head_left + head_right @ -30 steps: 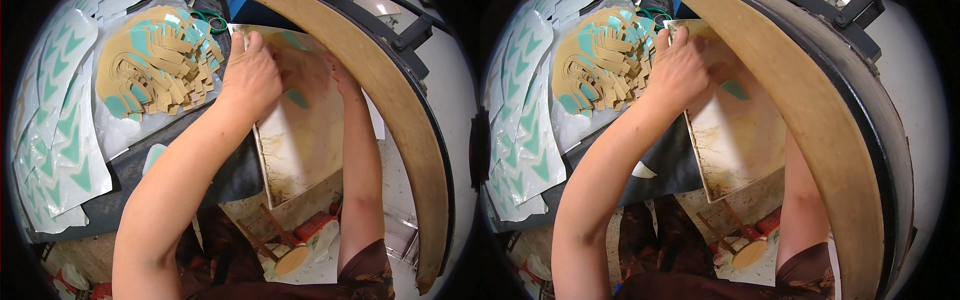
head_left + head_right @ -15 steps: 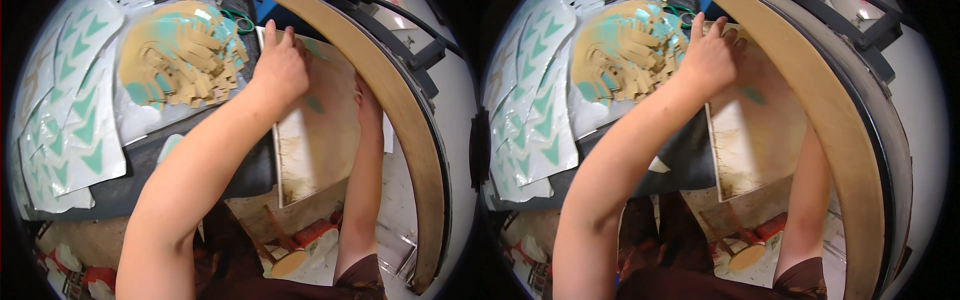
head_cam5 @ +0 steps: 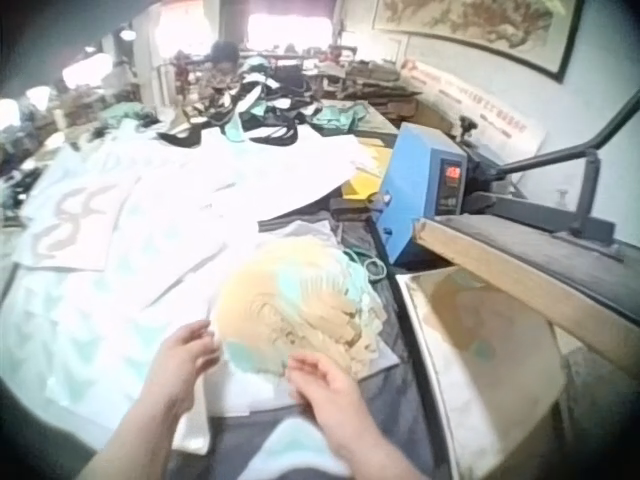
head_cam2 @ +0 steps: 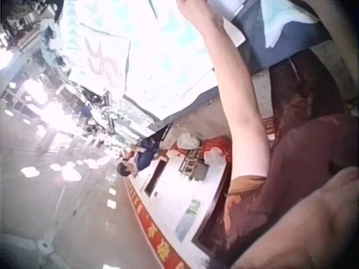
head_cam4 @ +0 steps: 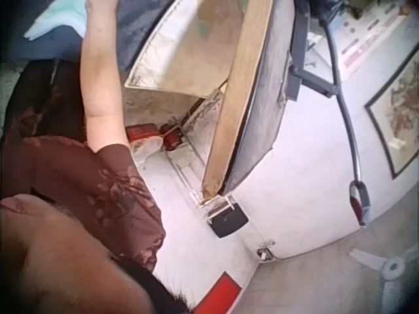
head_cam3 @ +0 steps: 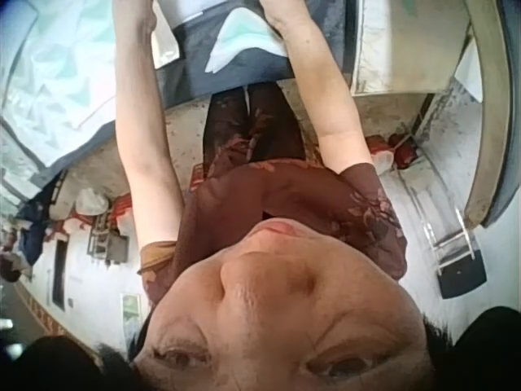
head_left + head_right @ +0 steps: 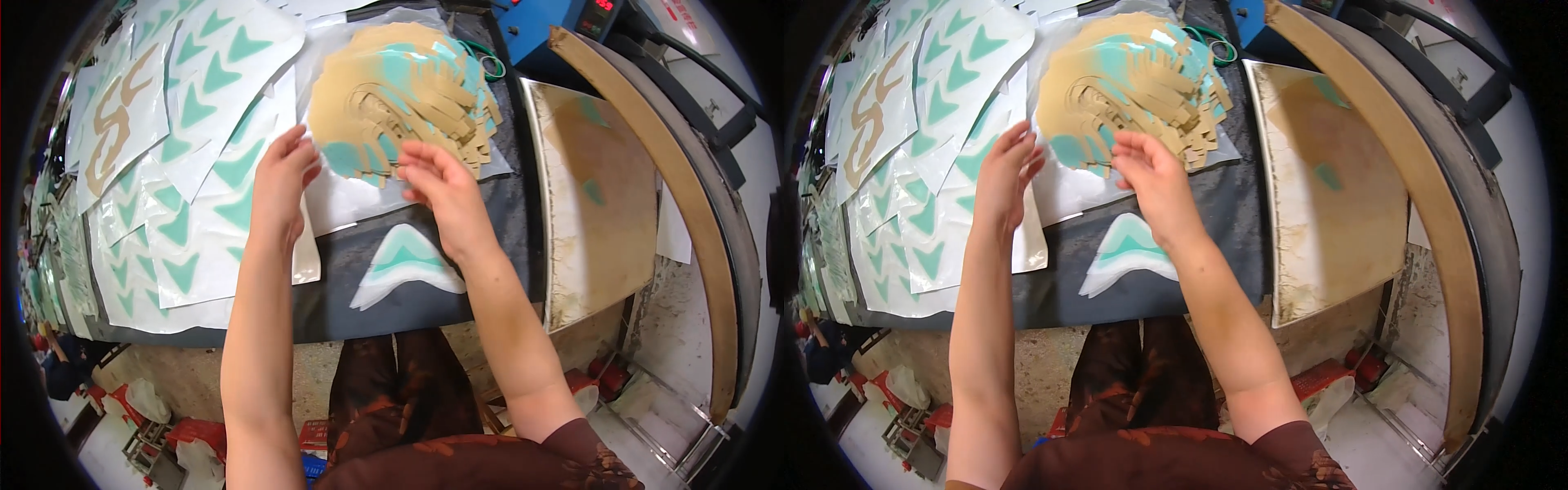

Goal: Peeling material layers and applying them to shoe components followed by heat pressing.

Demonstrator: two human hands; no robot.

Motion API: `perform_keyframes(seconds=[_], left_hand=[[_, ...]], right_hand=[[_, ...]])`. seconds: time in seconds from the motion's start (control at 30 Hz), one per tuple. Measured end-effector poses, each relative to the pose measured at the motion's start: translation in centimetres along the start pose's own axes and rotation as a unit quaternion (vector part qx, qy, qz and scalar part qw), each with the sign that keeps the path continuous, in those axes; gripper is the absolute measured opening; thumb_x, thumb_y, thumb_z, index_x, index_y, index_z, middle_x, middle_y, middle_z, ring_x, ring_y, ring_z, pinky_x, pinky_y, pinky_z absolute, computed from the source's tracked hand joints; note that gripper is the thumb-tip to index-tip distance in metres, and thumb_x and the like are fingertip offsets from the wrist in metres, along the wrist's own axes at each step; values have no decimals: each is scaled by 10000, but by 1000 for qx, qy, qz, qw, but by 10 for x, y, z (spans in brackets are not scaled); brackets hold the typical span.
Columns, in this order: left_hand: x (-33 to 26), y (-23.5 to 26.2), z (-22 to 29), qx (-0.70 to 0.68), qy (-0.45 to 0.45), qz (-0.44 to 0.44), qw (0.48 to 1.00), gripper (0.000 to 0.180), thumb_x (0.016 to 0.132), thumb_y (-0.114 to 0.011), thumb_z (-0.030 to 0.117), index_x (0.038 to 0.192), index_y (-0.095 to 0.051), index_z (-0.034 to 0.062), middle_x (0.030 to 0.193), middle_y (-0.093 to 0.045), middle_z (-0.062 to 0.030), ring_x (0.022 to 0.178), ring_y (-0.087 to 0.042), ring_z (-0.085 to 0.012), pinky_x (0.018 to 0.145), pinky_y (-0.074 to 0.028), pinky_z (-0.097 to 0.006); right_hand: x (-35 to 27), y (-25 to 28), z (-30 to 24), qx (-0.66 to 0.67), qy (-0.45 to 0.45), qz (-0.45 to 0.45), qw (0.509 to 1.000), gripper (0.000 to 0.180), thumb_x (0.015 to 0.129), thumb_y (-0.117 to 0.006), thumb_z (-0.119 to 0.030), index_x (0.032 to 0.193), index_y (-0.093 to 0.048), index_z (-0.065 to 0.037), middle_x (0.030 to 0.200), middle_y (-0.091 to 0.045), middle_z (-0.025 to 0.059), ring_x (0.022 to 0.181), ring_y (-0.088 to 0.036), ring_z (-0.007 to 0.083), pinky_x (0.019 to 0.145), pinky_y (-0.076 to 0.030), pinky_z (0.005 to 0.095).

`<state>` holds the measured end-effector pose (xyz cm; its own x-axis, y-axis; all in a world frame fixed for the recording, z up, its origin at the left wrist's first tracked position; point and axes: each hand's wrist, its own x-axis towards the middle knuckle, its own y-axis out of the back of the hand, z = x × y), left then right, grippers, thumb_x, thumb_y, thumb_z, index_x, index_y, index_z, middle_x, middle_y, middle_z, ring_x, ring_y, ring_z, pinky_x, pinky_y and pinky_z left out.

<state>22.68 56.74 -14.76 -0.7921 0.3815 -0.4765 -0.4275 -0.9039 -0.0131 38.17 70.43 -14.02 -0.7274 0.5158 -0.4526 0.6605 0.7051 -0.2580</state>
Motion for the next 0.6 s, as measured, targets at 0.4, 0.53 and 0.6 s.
perform_keyframes(seconds=[0.4,0.53,0.6], left_hand=[[58,7,23,23,91,-42,995,356,920,-541,94,1269,-547,25,1062,-609,-61,906,-577,-146,813,-478,-295],[63,9,27,59,84,-51,993,377,889,-601,128,1262,-574,79,1011,-604,-22,863,-548,-123,791,-436,-283],[64,8,29,70,86,-57,992,397,878,-622,141,1268,-573,91,995,-600,-9,853,-535,-116,782,-422,-280]], right_hand=[[68,-39,-24,-51,94,-12,994,361,915,-577,-67,1272,-553,-22,1206,-594,98,1038,-589,153,834,-494,271],[90,-40,-31,-385,287,67,874,405,808,-673,-106,1211,-624,-102,1127,-582,95,986,-586,239,873,-475,346],[104,-41,-34,-475,361,88,798,411,770,-700,-133,1177,-647,-121,1124,-574,89,1004,-567,260,897,-444,376]])
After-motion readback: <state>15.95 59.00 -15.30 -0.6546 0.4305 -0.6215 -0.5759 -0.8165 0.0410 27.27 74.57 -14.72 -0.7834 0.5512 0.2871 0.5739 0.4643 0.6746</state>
